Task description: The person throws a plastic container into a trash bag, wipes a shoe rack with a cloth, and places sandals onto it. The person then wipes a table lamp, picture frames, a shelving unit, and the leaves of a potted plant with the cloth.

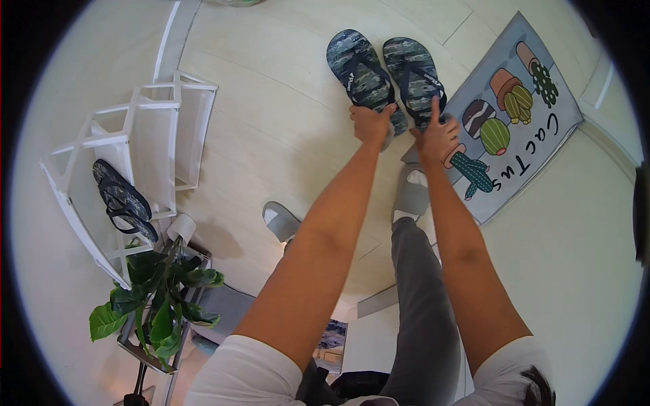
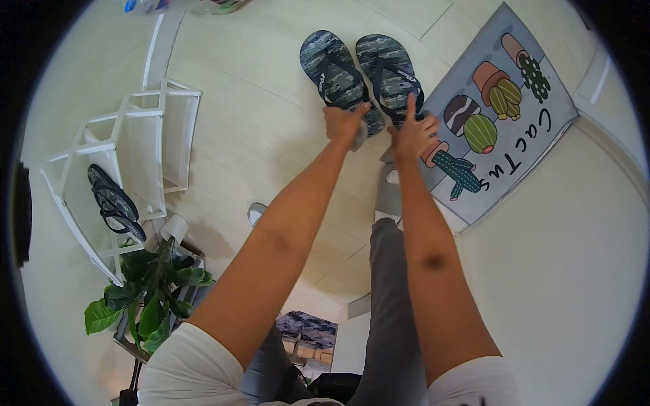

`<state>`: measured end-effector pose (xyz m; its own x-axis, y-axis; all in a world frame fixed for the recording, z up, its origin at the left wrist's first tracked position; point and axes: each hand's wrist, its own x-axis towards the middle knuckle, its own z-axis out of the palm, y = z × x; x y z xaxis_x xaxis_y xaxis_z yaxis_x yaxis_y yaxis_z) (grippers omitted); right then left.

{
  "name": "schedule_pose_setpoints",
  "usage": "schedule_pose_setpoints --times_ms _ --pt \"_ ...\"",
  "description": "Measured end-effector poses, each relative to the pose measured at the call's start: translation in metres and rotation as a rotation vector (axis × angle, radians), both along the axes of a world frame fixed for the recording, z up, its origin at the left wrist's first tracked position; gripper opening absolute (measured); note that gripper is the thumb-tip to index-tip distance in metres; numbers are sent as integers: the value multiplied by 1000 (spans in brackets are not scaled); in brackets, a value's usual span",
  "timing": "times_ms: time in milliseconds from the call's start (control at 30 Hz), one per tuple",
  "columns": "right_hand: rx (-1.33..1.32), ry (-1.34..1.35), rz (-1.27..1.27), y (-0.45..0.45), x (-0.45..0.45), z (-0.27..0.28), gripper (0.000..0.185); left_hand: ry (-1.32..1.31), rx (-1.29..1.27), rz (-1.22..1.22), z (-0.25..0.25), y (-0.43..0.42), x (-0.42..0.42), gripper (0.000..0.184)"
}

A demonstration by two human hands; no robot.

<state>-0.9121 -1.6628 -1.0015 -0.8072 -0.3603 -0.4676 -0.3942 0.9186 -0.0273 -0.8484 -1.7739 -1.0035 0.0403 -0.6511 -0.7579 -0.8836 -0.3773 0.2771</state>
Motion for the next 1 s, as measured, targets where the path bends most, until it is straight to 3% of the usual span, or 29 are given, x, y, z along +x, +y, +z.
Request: schedule_pose_setpoints --times_ms 67,133,167,233,267,333,367,433,500,533,600,667,733,800,867,933,967,1000 --pt "-121 -14 103 11 -14 -11 96 -72 -22 64 -8 2 1 79" --pt "-112 -7 164 16 -22 -8 94 61 191 243 -16 -1 6 64" --pt "-144 -127 166 17 -30 -2 89 60 199 248 -18 3 13 64" --pt "-357 -235 257 19 -45 20 70 445 -19 249 -13 4 26 51" --pt "-359 -233 256 29 -52 22 70 446 -20 247 2 -3 34 51" --pt "-788 -603 -501 43 -63 30 58 704 120 481 44 -23 61 43" --pt "-794 -600 -506 37 -64 49 58 702 248 593 72 -36 75 38" --pt "-1000 -568 -1040 20 -52 102 45 690 375 697 116 -47 101 33" --pt "-976 -599 -1045 5 -15 128 35 700 486 879 144 -48 115 31" --pt "-860 -664 -904 -12 24 151 34 703 482 878 154 -34 117 31" --pt "-757 -733 -750 -19 61 181 35 673 507 516 162 -1 109 27" --pt "-637 -1008 -1038 -15 81 186 38 729 488 615 183 -7 115 27" --pt "-937 -1035 -1342 6 66 169 39 788 465 721 200 -20 138 27" --pt "-862 -1021 -1314 -10 67 182 40 506 501 861 201 -27 155 26" --pt "-787 -984 -1290 -17 77 190 42 584 474 741 182 16 158 28" --pt "-661 -1213 -1282 -21 101 201 44 664 443 626 182 31 168 30" --pt "-523 -1035 -1070 -27 93 225 45 716 446 767 191 28 175 27" --pt "-520 -1041 -1065 -21 89 216 45 766 447 906 198 21 184 24"
